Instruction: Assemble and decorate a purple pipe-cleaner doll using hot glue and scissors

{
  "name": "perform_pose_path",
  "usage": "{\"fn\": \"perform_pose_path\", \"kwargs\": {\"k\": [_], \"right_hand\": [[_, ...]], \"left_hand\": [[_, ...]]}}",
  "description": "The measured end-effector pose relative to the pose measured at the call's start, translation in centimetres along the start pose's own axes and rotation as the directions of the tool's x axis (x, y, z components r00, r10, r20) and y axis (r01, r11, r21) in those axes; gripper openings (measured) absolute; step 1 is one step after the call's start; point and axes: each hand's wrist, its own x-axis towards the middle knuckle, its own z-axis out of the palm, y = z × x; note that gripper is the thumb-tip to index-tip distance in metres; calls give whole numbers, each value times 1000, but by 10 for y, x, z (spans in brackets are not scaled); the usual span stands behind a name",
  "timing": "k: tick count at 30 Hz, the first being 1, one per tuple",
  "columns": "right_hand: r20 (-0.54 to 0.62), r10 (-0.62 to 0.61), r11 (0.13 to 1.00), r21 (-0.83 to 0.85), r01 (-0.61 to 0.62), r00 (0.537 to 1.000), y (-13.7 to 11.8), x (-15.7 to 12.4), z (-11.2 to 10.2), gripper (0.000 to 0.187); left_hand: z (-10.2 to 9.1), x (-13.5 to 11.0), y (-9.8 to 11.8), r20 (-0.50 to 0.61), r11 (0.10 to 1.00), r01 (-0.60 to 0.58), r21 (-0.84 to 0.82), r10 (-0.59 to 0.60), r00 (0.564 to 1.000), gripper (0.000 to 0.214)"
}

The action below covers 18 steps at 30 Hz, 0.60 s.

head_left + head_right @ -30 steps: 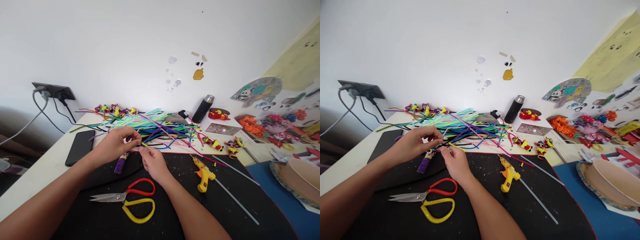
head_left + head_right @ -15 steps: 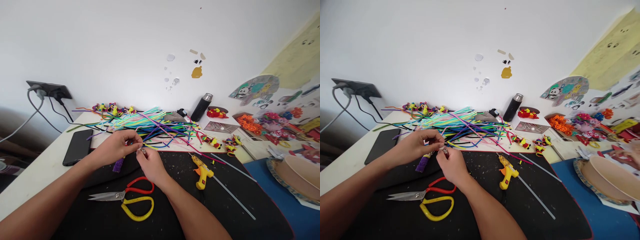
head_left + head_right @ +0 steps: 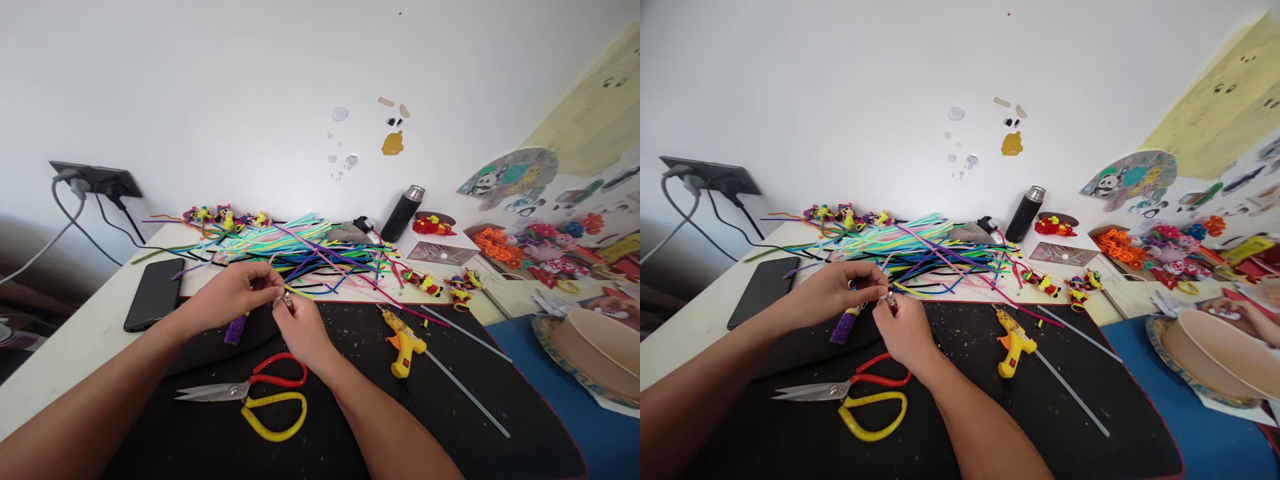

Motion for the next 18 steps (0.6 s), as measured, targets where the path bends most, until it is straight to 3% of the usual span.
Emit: {"fn": "perform_pose_path", "kwargs": {"k": [8,18], "right_hand": [[12,11,1000,4,-11,1000,2,1,0,34],[9,6,1000,2,-6,1000,2,2,-2,36]], "left_hand": [[-1,1,-1,31,999,15,-32,-14,999,28],[-4,4,-3,148,981,76,-179,-50,988,32]]}}
